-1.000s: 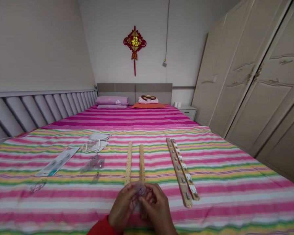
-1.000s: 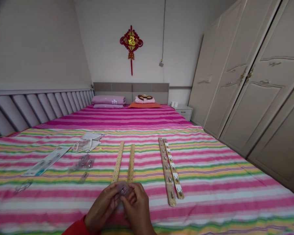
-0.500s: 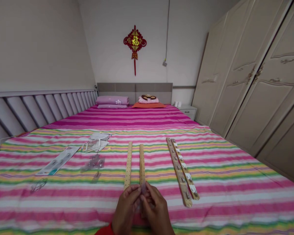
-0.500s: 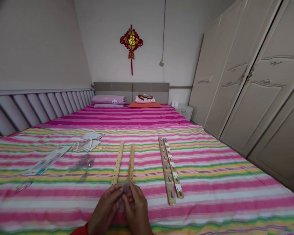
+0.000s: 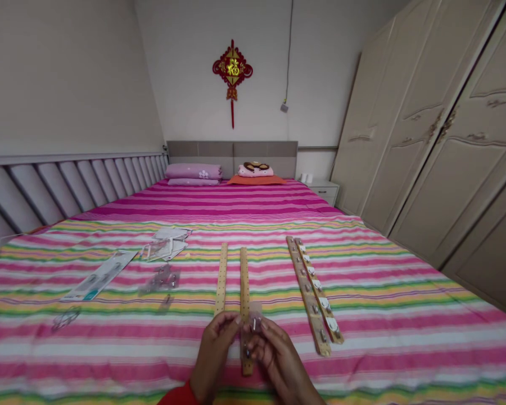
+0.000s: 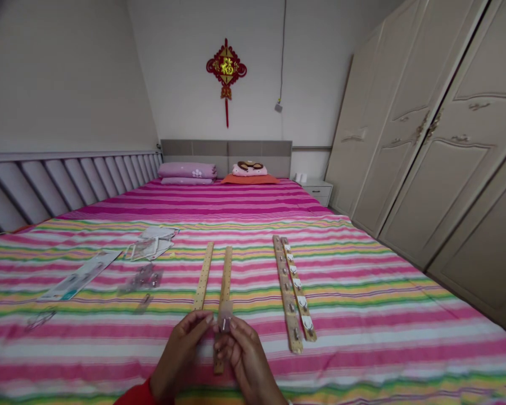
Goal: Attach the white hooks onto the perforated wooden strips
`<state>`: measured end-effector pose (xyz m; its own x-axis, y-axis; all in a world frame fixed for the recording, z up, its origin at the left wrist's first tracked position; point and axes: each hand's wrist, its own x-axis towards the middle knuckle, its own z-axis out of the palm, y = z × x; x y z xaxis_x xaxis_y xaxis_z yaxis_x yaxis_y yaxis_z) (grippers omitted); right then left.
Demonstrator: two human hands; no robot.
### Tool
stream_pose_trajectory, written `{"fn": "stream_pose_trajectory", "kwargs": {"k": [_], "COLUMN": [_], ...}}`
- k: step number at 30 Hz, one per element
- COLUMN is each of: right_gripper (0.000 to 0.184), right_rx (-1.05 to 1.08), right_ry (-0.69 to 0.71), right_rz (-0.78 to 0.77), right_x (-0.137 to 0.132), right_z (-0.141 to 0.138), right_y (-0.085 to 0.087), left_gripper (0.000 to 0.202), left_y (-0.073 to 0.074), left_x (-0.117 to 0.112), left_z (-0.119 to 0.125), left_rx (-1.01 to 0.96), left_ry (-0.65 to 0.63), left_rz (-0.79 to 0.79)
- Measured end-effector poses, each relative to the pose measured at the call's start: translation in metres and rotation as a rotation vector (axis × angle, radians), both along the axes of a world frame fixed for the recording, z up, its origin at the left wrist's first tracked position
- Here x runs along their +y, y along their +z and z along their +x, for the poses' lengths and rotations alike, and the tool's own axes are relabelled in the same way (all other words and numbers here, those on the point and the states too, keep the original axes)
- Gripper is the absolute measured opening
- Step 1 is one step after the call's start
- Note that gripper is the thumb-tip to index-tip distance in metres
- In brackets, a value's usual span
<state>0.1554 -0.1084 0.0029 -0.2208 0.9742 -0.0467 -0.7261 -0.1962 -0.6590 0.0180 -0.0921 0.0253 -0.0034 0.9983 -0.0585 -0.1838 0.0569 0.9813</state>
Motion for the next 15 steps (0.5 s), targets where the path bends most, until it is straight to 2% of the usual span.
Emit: {"fn": "stream_pose_trajectory", "kwargs": {"k": [4,8,15], "right_gripper": [0.025,0.029,0.035], "right_rx": [-0.011,-0.042,-0.131], "right_ry": [0.038,0.043,0.025], "right_rz": [-0.005,-0.018,-0.028], "right_x": [0.001,0.006,0.022], "right_z": [-0.002,-0.003,-0.003], "right_y": [-0.005,-0.007,-0.001], "left_gripper": [0.036,0.038,0.033], "left_y": [-0.003,-0.006,-0.007], "left_x": [0.007,0.012,0.024], "left_z": [0.0,-0.002,0.0], "left_rx": [0.002,0.005,-0.046], "left_ry": [-0.07,-0.065,-0.089], "left_rz": [-0.038,-0.061,-0.042]}}
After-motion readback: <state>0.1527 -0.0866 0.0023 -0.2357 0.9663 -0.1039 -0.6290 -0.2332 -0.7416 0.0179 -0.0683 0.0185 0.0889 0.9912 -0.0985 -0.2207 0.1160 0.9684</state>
